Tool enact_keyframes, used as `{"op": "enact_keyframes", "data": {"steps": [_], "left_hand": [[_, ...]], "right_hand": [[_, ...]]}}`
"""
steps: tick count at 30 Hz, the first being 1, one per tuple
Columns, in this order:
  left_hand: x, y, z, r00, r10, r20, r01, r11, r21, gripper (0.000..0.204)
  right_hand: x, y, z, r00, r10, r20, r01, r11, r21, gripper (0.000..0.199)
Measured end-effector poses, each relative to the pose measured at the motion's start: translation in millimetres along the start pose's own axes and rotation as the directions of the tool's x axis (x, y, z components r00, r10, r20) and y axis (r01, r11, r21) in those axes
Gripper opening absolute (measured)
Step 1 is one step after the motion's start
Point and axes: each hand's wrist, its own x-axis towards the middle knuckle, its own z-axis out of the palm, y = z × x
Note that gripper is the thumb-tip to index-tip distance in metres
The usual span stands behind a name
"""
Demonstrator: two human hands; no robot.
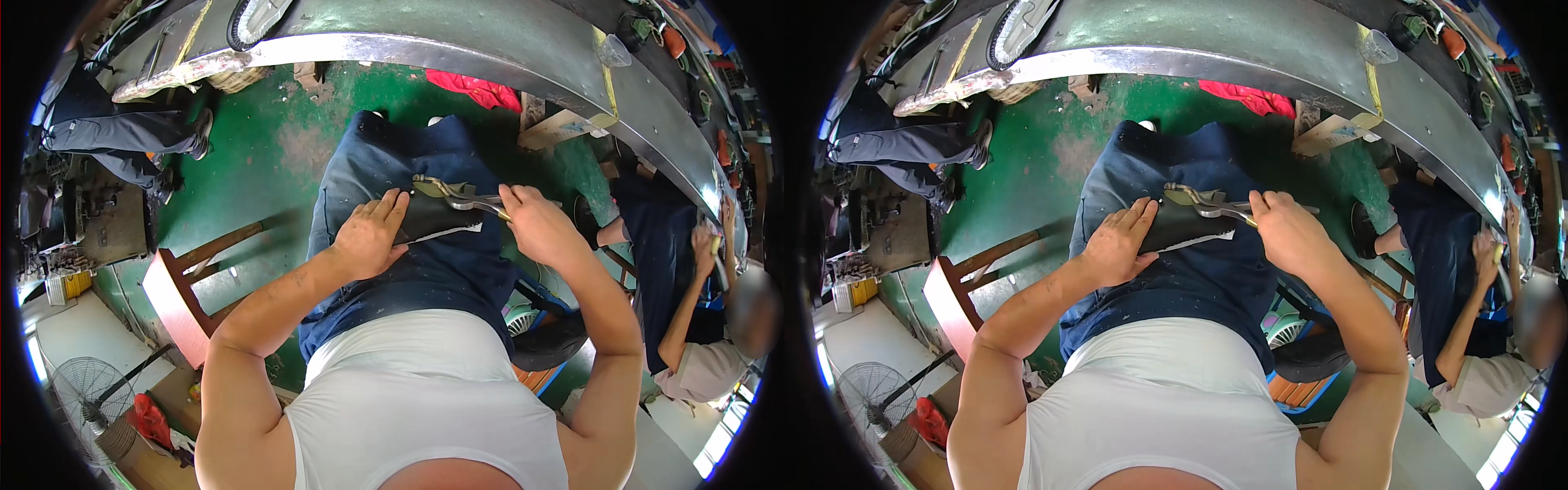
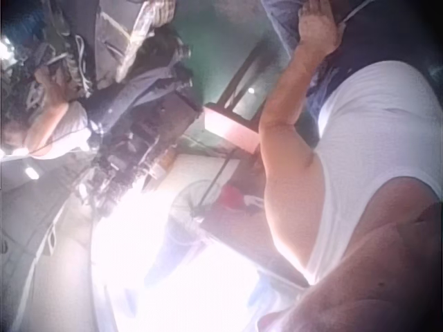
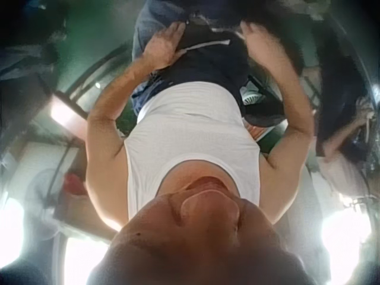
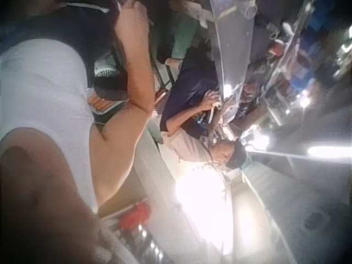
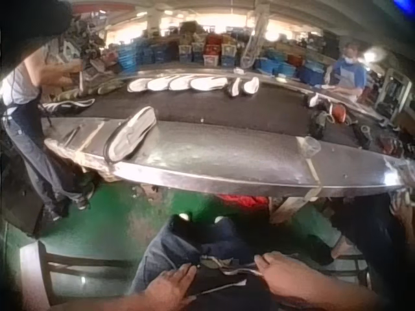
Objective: Pulling shoe uppers over lasts using lasting pliers and placing them on a conveyor belt.
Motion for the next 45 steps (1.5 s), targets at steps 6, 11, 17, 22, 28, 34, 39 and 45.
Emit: {"op": "enact_keyframes", "data": {"steps": [6, 11, 17, 22, 28, 34, 39, 45], "left_hand": [[-8.4, 0.3, 4.2, 0.999, 0.004, 0.037, -0.006, 0.998, 0.059, 0.092], [-8.5, -2.1, 5.7, 0.997, -0.017, 0.069, 0.014, 0.998, 0.056, 0.092], [-1.7, -9.3, -11.1, 0.980, 0.012, 0.201, -0.028, 0.997, 0.076, 0.094], [-0.3, 0.0, -13.2, 0.966, -0.019, 0.259, -0.013, 0.992, 0.123, 0.096], [-9.3, 7.5, -43.5, 0.868, -0.120, 0.482, 0.173, 0.983, -0.068, 0.103], [-15.3, 12.1, -28.1, 0.906, -0.129, 0.402, 0.129, 0.991, 0.026, 0.101], [-16.1, 9.2, -31.9, 0.904, -0.102, 0.415, 0.094, 0.995, 0.040, 0.101], [-24.6, 6.7, -46.3, 0.996, 0.063, 0.065, -0.054, 0.989, -0.136, 0.081]], "right_hand": [[24.2, -11.6, -19.4, 0.991, -0.094, 0.095, 0.124, 0.910, -0.395, 0.031], [43.8, 21.1, 3.4, 0.983, -0.079, 0.163, 0.057, 0.989, 0.135, 0.018], [48.4, 14.4, 20.3, 0.856, 0.165, 0.490, -0.510, 0.431, 0.745, 0.020], [72.1, -14.7, 3.0, 0.827, 0.032, 0.561, -0.512, 0.455, 0.729, 0.017], [52.6, 9.6, -28.7, 0.845, -0.024, 0.533, -0.302, 0.802, 0.515, 0.014], [86.3, -35.4, 20.3, 0.998, 0.058, -0.027, -0.052, 0.978, 0.201, 0.053], [109.9, -29.7, 21.8, 0.995, -0.064, -0.080, 0.056, 0.994, -0.095, 0.022], [111.9, 27.8, 28.6, 0.917, 0.185, -0.352, -0.179, 0.983, 0.050, 0.030]]}}
